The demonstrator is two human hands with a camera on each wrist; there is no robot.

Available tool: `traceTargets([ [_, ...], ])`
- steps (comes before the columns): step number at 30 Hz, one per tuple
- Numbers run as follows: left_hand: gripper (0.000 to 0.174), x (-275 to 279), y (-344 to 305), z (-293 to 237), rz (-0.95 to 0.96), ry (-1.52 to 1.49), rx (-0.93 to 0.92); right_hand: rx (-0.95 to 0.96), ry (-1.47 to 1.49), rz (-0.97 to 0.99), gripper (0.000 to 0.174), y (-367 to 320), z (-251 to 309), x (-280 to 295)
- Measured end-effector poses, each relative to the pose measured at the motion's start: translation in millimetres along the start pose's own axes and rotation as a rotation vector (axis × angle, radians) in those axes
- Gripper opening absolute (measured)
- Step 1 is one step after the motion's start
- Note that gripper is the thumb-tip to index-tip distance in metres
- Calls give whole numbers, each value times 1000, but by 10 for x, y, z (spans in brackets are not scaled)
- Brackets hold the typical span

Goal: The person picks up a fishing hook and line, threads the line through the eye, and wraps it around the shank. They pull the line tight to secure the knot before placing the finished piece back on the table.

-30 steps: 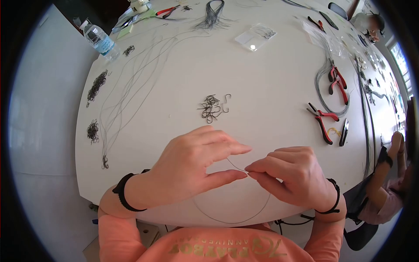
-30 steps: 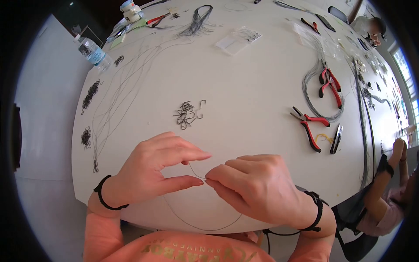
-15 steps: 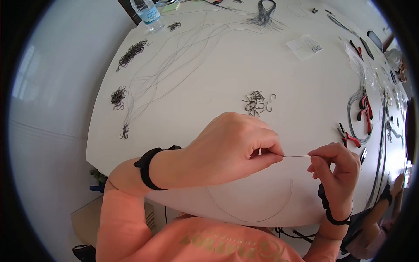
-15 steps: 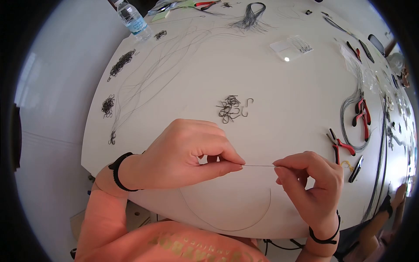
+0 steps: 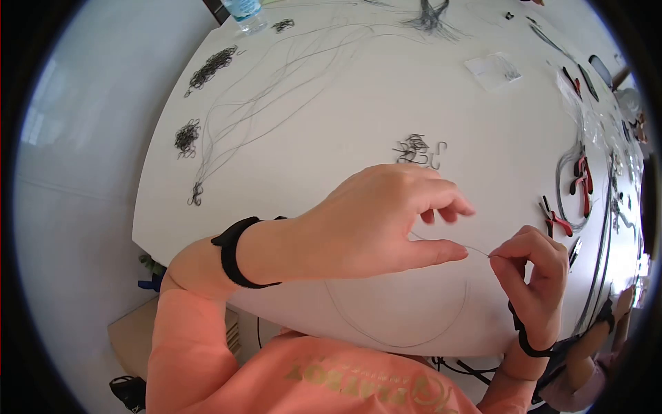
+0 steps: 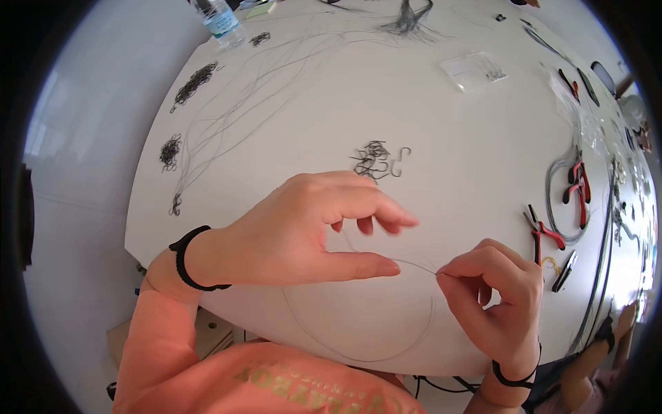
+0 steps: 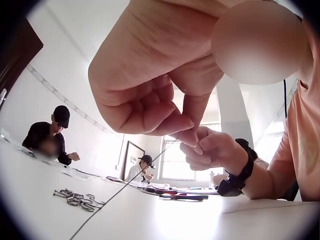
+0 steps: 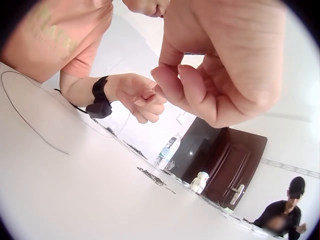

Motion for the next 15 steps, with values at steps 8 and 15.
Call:
traceTargets([
  [8,39,-74,-24,-32,100,-136,56,35,208,-59,10,-38,13,-142],
  [15,25,-145,-61,-16,44,-386,257,120,204,-140,11,-77,42,-183],
])
Point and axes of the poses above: each hand's wrist, its own y-axis towards the middle knuckle, its own x-axis out of the back of the hand, z = x × y, the point moved 2 cm from there along y, towards the middle knuckle, and after that the axes turned 13 degrees about -z, right-handed, at the moved point
